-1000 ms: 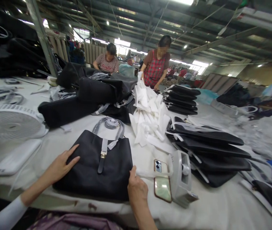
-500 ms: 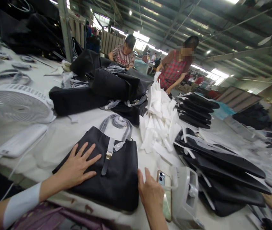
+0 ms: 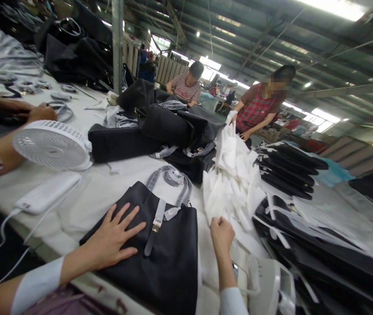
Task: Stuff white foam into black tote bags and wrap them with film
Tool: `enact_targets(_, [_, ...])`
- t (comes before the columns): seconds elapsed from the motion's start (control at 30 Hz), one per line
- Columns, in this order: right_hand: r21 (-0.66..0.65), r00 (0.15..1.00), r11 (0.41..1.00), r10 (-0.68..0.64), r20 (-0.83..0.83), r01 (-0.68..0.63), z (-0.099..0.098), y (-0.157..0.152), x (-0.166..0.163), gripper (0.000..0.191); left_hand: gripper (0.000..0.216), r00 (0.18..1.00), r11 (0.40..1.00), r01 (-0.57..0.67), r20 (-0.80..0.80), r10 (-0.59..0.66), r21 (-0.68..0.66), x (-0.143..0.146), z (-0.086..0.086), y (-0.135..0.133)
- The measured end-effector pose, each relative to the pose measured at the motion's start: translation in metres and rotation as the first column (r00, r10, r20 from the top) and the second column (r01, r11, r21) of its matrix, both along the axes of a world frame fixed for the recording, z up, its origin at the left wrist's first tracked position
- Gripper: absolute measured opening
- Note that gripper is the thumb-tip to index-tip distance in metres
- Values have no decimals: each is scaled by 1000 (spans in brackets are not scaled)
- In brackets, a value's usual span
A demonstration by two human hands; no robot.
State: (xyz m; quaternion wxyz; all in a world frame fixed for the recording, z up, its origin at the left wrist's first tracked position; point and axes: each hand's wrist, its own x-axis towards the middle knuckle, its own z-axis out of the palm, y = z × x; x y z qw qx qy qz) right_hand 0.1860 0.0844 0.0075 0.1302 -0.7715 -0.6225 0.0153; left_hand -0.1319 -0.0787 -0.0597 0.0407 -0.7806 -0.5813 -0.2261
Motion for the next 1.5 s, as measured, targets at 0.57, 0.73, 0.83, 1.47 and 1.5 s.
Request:
enact_targets(0.57, [424,237,90,922,307,-901,-22,-153,-171,21,49,215,977,-124,957,197,-174,-9,49,-2])
enact_targets(0.73, [377,174,109,974,143,-920,-8,-107,-210,21,32,187,940,-239,938,291,-244,-91,57,7])
enact_targets(0.83, [300,186,107,951,248,-948,-5,-69,-237,26,36,154,938,-170,932,329,-303,-123,55,5])
enact_targets(1.47, [680,232,6,942,241,-733,-27,-49,-239,17,26,640,808,308,738,215,-503,-112,74,47])
enact_targets(1.5, [678,225,6,945,236,-735,-26,-49,-239,17,26,667,816,276,712,219,-509,-110,73,47])
